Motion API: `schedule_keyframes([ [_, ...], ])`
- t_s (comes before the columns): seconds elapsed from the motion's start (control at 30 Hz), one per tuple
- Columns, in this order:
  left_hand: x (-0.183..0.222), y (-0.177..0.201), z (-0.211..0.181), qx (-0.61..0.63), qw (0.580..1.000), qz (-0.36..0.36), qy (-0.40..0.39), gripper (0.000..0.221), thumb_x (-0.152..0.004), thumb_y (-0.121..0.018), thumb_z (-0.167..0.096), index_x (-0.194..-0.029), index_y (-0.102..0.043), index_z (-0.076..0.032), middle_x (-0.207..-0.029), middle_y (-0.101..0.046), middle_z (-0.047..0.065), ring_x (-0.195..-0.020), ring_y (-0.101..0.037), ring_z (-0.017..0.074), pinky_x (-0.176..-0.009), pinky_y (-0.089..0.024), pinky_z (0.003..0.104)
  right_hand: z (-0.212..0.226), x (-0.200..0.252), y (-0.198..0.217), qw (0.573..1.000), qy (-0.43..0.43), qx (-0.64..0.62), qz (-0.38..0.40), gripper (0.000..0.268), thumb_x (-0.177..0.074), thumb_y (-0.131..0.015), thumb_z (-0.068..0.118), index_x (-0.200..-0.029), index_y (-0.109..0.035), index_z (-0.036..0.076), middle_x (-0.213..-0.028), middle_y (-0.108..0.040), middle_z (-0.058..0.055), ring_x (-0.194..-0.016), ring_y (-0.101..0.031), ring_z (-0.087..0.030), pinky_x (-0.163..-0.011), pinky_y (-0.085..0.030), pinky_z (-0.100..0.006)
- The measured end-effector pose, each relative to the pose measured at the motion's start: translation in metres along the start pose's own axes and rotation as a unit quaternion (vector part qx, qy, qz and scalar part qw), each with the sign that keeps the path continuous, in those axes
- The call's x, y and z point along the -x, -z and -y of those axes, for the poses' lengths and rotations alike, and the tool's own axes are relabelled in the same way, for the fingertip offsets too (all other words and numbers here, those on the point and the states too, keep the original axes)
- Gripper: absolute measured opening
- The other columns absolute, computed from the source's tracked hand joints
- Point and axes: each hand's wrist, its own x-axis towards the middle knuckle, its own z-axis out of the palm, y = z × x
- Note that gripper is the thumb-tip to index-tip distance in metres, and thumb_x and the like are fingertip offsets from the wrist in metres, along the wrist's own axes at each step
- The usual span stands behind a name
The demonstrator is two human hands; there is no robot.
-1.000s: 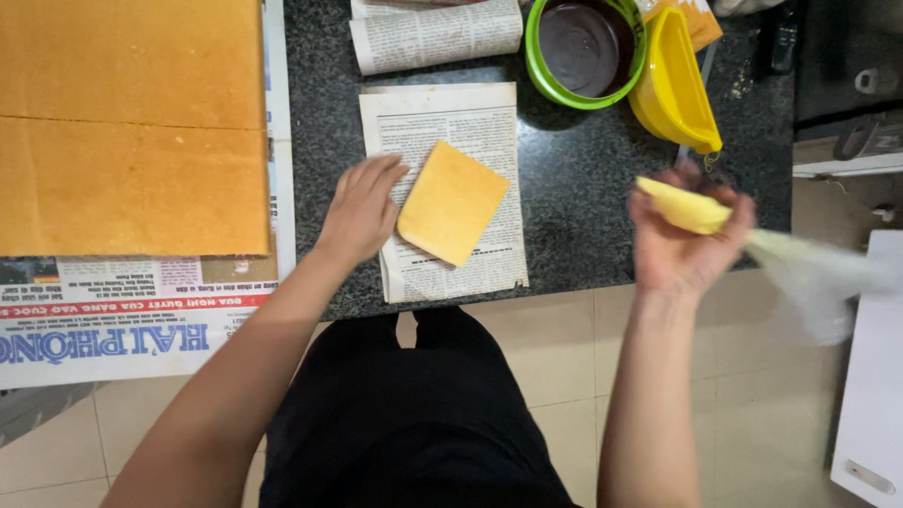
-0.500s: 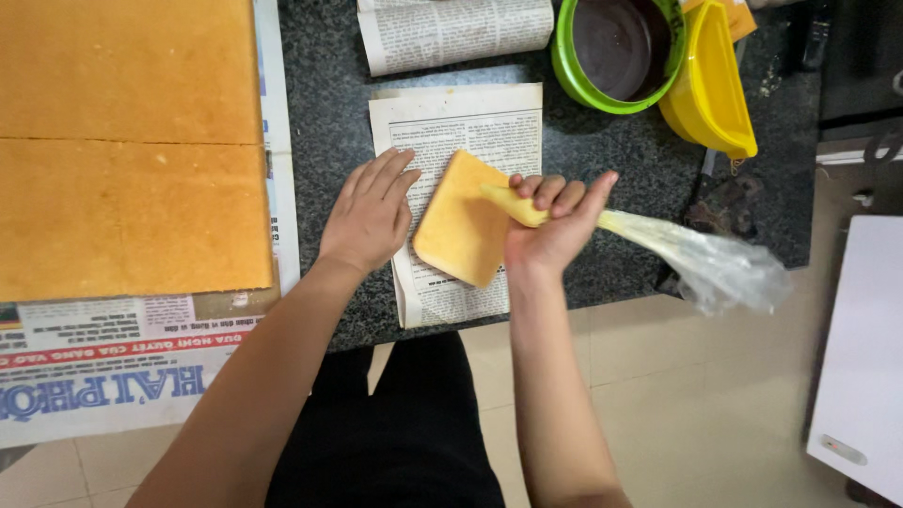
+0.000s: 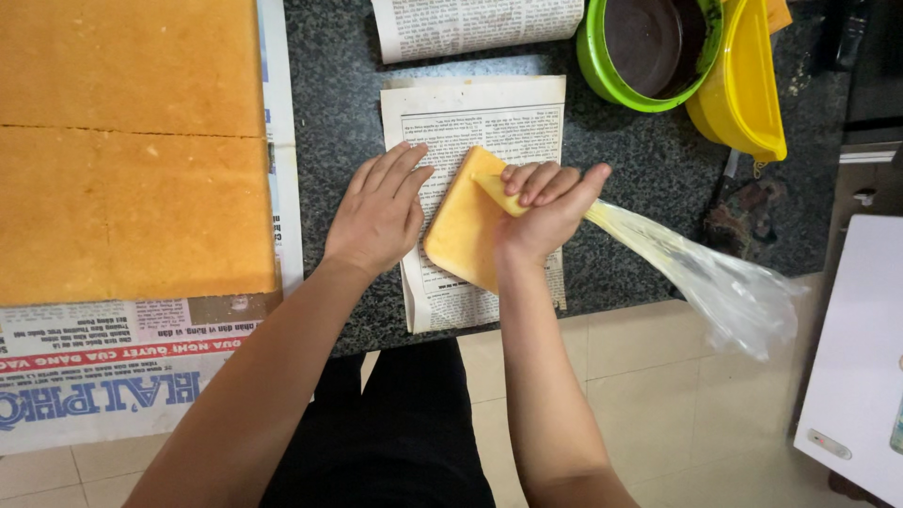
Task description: The person picks up a square piece of yellow cake, pipes a zigzag pattern of yellow frosting from a piping bag onto it, and rolls the cake piece tightly inside a sheet of printed paper.
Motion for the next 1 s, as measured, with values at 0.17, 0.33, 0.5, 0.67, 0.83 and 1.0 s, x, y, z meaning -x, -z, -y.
schedule_keyframes([
  [0.17,0.001,0.001,-0.001,0.000,1.000,-0.016,-0.006,0.039,-0.101,-0.049,-0.015,-0.137,-0.060,-0.007,-0.155,-0.047,0.009,-0.149,-0.038,0.0236,-0.125,-0.027,0.044,0.010,-0.013,0.009,0.997,0.073,0.010,-0.032,0.066,-0.111,-0.025,0.049,-0.054,-0.027,0.015,-0.047,-0.033,-0.002,-0.040,-0.036,-0.017,-0.050,-0.045,-0.035],
  [0.33,0.002,-0.001,-0.001,-0.003,1.000,-0.014,-0.003,0.039,-0.101,-0.049,-0.015,-0.138,-0.060,-0.007,-0.155,-0.048,0.009,-0.148,-0.038,0.0232,-0.126,-0.027,0.043,0.017,-0.012,0.013,0.996,0.090,-0.018,-0.021,0.066,-0.113,-0.023,0.045,-0.054,-0.027,0.017,-0.046,-0.034,0.000,-0.040,-0.036,-0.016,-0.047,-0.043,-0.032],
  [0.5,0.000,-0.003,0.000,-0.011,1.000,-0.002,-0.003,0.042,-0.099,-0.050,-0.016,-0.139,-0.059,-0.007,-0.155,-0.046,0.009,-0.148,-0.037,0.0234,-0.125,-0.026,0.044,0.007,0.017,0.005,0.997,0.059,0.042,-0.020,0.064,-0.112,-0.023,0.043,-0.054,-0.029,0.017,-0.045,-0.031,0.003,-0.036,-0.031,-0.014,-0.038,-0.036,-0.029],
  [0.67,0.002,-0.003,0.001,-0.011,1.000,0.005,0.002,0.043,-0.099,-0.050,-0.015,-0.141,-0.057,-0.009,-0.159,-0.044,0.006,-0.151,-0.035,0.0212,-0.127,-0.026,0.043,0.002,0.041,0.008,0.997,0.005,-0.027,0.078,0.066,-0.114,-0.022,0.041,-0.054,-0.029,0.017,-0.046,-0.032,-0.001,-0.038,-0.033,-0.016,-0.048,-0.041,-0.032],
  [0.83,0.001,-0.002,0.001,-0.012,1.000,0.017,0.004,0.045,-0.097,-0.050,-0.015,-0.141,-0.057,-0.009,-0.158,-0.043,0.007,-0.150,-0.034,0.0220,-0.126,-0.024,0.043,0.004,0.024,0.020,0.999,0.046,0.021,0.011,0.066,-0.114,-0.021,0.043,-0.053,-0.029,0.017,-0.044,-0.030,0.003,-0.035,-0.029,-0.012,-0.037,-0.035,-0.028],
  [1.0,0.001,-0.002,0.001,-0.009,1.000,0.025,0.011,0.045,-0.098,-0.049,-0.015,-0.142,-0.056,-0.009,-0.158,-0.042,0.007,-0.150,-0.033,0.0218,-0.126,-0.022,0.043,0.022,-0.020,0.041,0.993,0.120,0.018,-0.003,0.062,-0.113,-0.023,0.041,-0.056,-0.028,0.019,-0.045,-0.030,0.002,-0.035,-0.028,-0.012,-0.038,-0.035,-0.029],
])
